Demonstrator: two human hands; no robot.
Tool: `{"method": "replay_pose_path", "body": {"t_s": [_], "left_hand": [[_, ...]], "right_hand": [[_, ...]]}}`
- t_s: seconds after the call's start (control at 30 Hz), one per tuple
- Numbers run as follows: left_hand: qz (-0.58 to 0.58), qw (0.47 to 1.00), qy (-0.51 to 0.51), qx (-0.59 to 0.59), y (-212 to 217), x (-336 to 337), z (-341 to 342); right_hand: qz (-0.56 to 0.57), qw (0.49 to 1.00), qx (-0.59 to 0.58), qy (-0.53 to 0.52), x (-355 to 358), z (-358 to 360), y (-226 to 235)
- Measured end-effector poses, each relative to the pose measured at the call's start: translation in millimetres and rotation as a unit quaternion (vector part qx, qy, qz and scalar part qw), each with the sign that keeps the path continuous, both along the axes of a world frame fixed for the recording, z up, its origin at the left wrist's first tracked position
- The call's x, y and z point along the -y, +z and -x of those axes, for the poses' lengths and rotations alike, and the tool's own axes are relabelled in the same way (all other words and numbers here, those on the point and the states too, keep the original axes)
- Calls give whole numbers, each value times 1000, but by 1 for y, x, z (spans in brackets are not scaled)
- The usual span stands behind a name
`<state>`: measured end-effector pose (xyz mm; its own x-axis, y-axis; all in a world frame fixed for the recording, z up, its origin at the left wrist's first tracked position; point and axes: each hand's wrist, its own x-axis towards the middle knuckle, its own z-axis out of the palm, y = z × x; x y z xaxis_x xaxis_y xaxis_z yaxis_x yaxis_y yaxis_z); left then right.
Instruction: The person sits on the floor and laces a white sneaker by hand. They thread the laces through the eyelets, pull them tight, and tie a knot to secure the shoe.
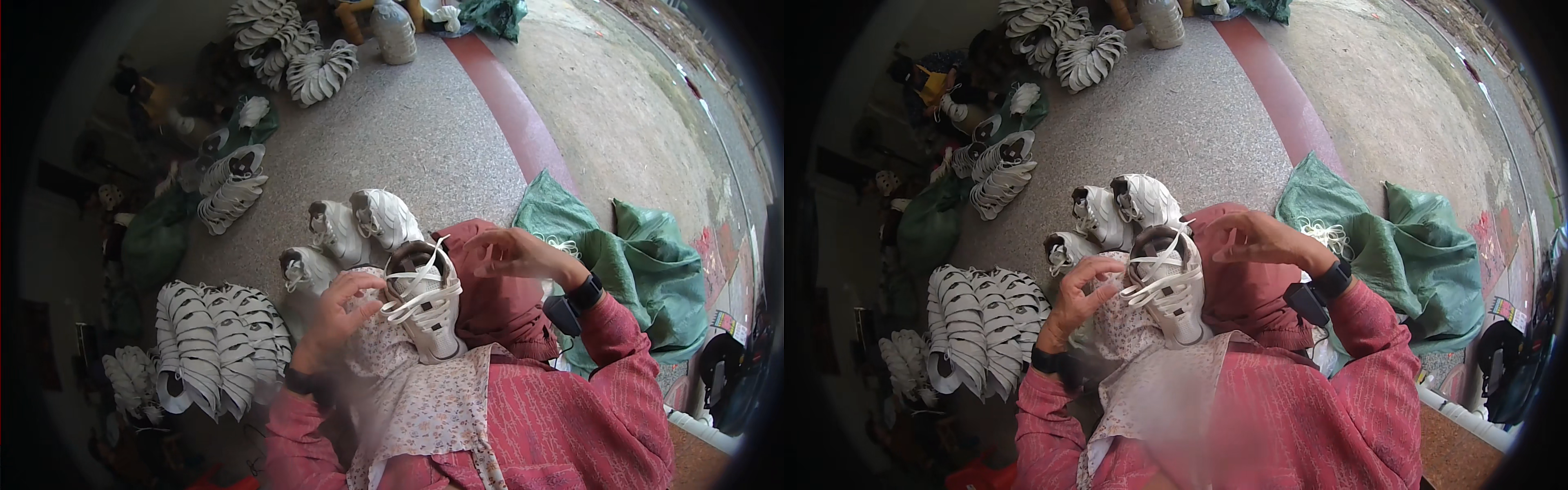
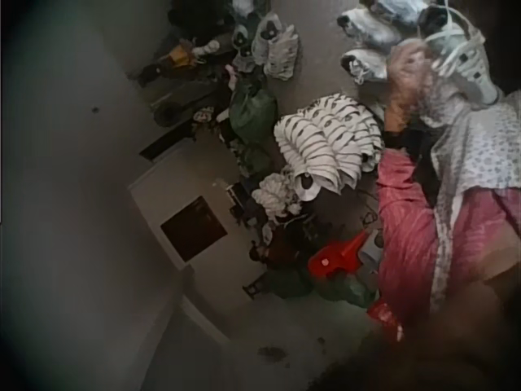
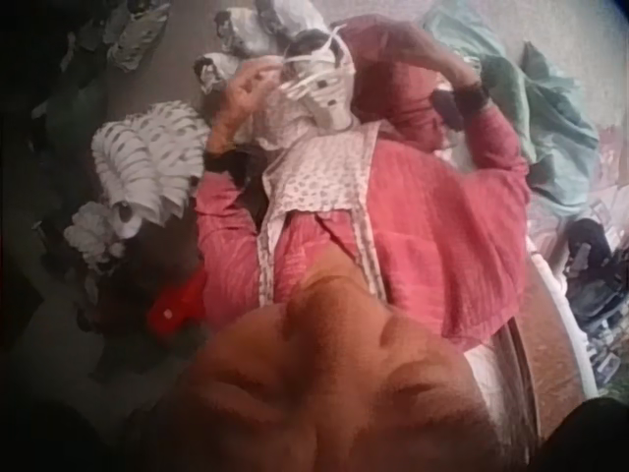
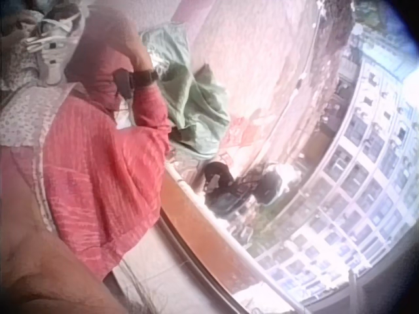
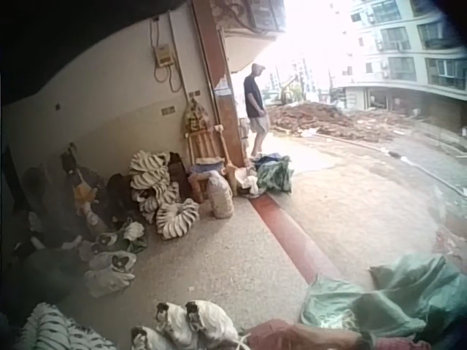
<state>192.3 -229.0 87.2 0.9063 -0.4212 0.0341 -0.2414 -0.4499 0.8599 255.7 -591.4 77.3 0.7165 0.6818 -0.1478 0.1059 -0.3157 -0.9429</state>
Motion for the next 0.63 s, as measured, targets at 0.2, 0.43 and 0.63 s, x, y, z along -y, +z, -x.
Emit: {"method": "replay_pose_path", "body": {"t_s": [0.2,0.43,0.63], "left_hand": [[-85,995,-38,-43,-6,47,-32],[-211,975,-63,-19,-1,76,-42],[-41,952,-88,-292,-19,68,-34]], "right_hand": [[51,998,10,-20,21,9,-27],[-13,993,-83,-78,36,29,-43],[10,993,-85,-77,36,33,-46]]}}
